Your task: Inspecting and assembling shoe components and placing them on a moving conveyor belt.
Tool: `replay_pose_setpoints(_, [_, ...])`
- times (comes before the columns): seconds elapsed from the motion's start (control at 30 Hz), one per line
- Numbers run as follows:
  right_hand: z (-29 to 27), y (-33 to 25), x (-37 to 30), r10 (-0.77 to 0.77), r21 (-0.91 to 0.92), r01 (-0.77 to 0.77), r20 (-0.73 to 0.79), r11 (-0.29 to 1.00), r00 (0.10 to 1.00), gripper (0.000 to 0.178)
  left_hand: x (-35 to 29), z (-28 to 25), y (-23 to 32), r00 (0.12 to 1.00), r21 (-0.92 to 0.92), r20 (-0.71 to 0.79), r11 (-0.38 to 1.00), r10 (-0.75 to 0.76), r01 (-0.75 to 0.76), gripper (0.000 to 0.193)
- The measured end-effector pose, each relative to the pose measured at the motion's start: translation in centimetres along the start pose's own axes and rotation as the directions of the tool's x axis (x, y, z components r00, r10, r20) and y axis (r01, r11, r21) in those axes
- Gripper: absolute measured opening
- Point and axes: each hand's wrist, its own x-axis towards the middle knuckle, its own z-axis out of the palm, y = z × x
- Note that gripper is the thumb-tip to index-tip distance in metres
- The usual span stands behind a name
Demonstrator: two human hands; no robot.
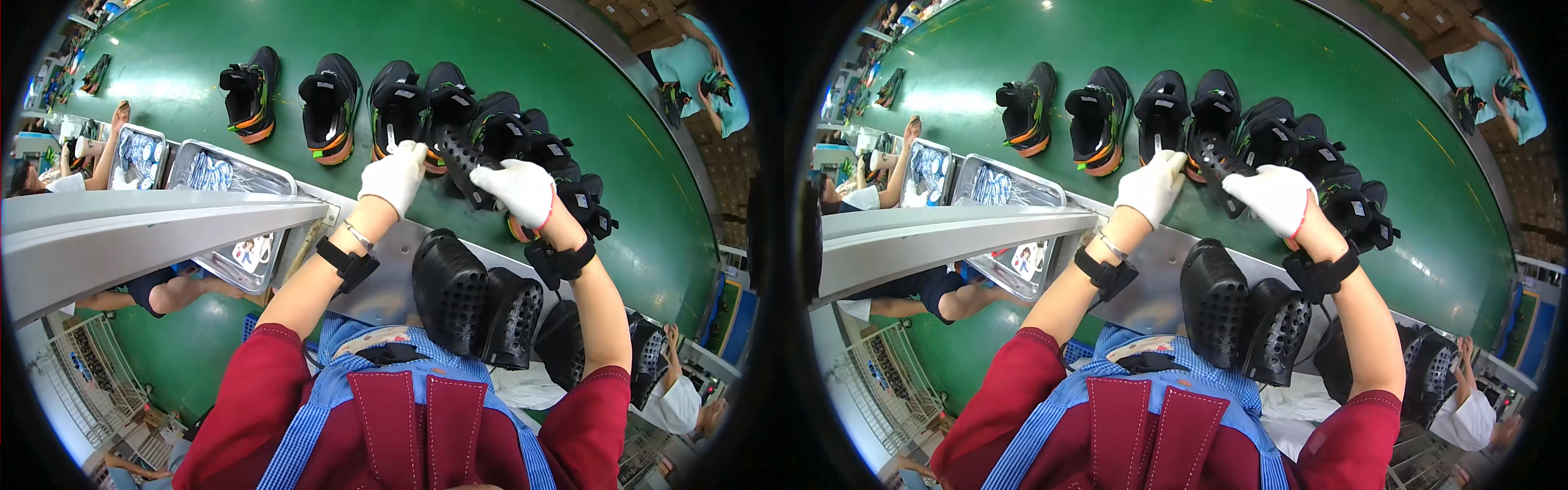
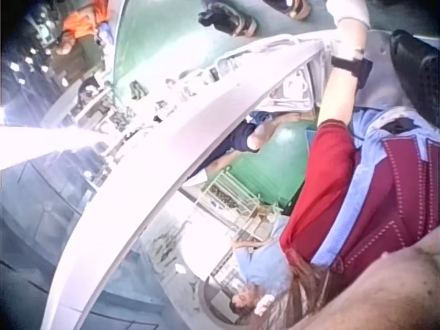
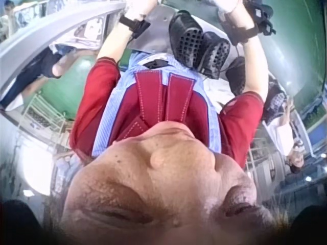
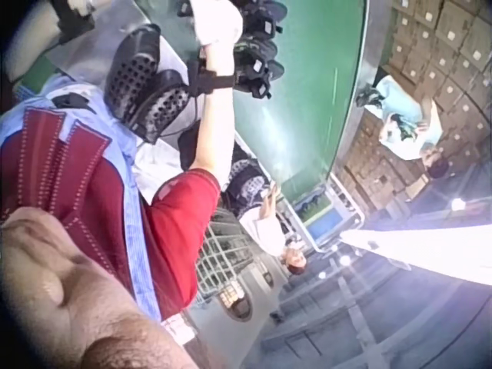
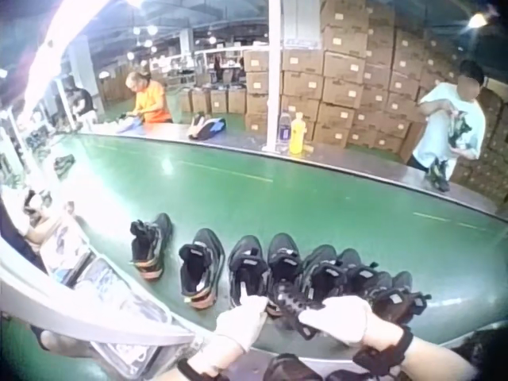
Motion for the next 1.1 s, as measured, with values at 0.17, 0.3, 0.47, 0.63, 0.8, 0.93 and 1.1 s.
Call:
replay_pose_setpoints(0.17, [-1.4, -2.2, 2.6, 0.070, 0.104, -0.078, 0.077, 0.992, 0.995, 0.048, 1.6, 0.8, 2.2, 0.973, -0.051, 0.219, 0.995, -0.076, 0.089, 0.023])
replay_pose_setpoints(0.3, [-1.4, -3.4, 4.6, -0.097, -0.049, 0.099, 0.048, 0.994, 0.994, 0.041, 4.1, 0.8, 2.8, 0.898, -0.095, 0.434, 0.988, -0.067, 0.119, 0.023])
replay_pose_setpoints(0.47, [-0.5, -2.8, 6.3, -0.029, -0.149, 0.050, 0.136, 0.988, 0.990, 0.042, 2.1, 3.4, 2.3, 0.950, -0.165, 0.304, 0.986, 0.066, -0.015, 0.025])
replay_pose_setpoints(0.63, [6.3, -0.8, 9.7, -0.373, -0.312, 0.314, -0.150, 0.897, 0.916, 0.035, 2.2, 2.0, 2.2, 0.913, -0.143, 0.406, 0.989, 0.031, 0.030, 0.026])
replay_pose_setpoints(0.8, [5.6, -2.6, 8.5, -0.381, -0.539, 0.370, 0.097, 0.757, 0.920, 0.016, 4.9, 2.1, 1.3, 0.635, 0.048, 0.769, 0.997, -0.077, 0.064, 0.036])
replay_pose_setpoints(0.93, [6.8, -3.5, 10.2, -0.372, -0.615, 0.354, 0.105, 0.704, 0.922, 0.012, 6.1, 0.7, 1.6, 0.534, 0.084, 0.840, 0.995, -0.096, 0.047, 0.036])
replay_pose_setpoints(1.1, [8.5, -3.6, 14.4, -0.315, -0.577, 0.247, -0.020, 0.779, 0.949, 0.017, 7.5, -0.4, 2.3, 0.488, 0.175, 0.853, 0.982, -0.186, 0.070, 0.037])
